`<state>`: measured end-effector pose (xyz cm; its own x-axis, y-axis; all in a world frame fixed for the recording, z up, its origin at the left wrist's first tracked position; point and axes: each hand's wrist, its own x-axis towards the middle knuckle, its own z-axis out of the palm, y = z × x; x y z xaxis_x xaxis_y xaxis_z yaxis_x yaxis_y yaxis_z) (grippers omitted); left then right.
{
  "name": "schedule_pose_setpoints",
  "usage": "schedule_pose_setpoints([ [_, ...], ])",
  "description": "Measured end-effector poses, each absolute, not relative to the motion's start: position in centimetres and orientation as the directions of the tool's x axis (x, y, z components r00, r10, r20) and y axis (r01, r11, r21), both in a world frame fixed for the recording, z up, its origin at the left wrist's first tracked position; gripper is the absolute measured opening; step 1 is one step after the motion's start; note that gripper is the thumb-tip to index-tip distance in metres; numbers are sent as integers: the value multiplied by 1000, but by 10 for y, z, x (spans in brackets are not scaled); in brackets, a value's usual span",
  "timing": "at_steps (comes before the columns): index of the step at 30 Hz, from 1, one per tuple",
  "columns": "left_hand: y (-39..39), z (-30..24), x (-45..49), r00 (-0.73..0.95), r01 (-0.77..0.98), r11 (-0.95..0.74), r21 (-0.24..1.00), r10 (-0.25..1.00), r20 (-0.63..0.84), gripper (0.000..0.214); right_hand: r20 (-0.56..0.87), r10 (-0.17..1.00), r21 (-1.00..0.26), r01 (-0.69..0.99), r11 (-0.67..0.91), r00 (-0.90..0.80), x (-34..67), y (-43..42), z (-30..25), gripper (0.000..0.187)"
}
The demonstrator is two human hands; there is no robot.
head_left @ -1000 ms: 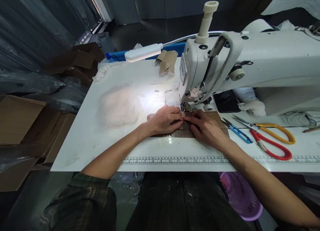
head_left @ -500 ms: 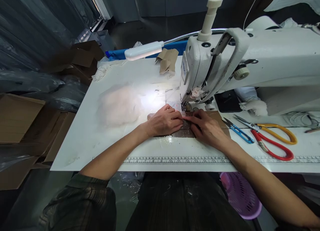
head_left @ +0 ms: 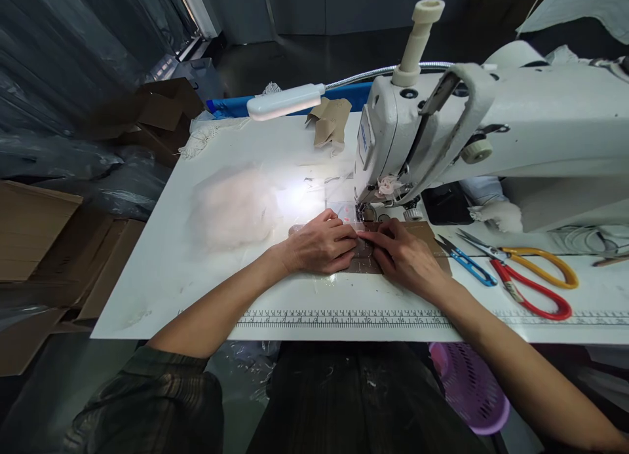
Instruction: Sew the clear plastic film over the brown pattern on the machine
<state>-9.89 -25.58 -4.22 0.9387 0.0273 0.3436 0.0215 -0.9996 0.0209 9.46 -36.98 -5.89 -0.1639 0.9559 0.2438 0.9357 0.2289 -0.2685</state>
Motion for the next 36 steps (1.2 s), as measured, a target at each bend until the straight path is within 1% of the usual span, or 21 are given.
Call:
schedule_pose_setpoints([
  [6, -260, -41, -99, 941, 33, -999, -24, 23, 337, 22, 233, 956, -203, 953, 226, -177, 93, -371, -58, 41],
  [12, -264, -41, -99, 943, 72, -997, -30, 59, 327, 27, 206, 963, -161, 965, 207, -172, 91, -371, -56, 41],
  [19, -260, -39, -102, 946, 61, -998, -6, 56, 318, 28, 176, 966, -139, 966, 217, -191, 90, -370, -54, 40],
  [27, -257, -37, -101, 960, 90, -996, -5, 86, 265, 29, 110, 979, -113, 976, 185, -172, 87, -365, -48, 42],
  [32, -254, -34, -101, 973, 105, -994, -3, 102, 205, 34, 39, 989, -72, 987, 143, -140, 83, -360, -45, 45],
  [36, -248, -31, -101, 979, 95, -995, 9, 95, 178, 35, 14, 995, -38, 994, 101, -100, 83, -358, -43, 45],
])
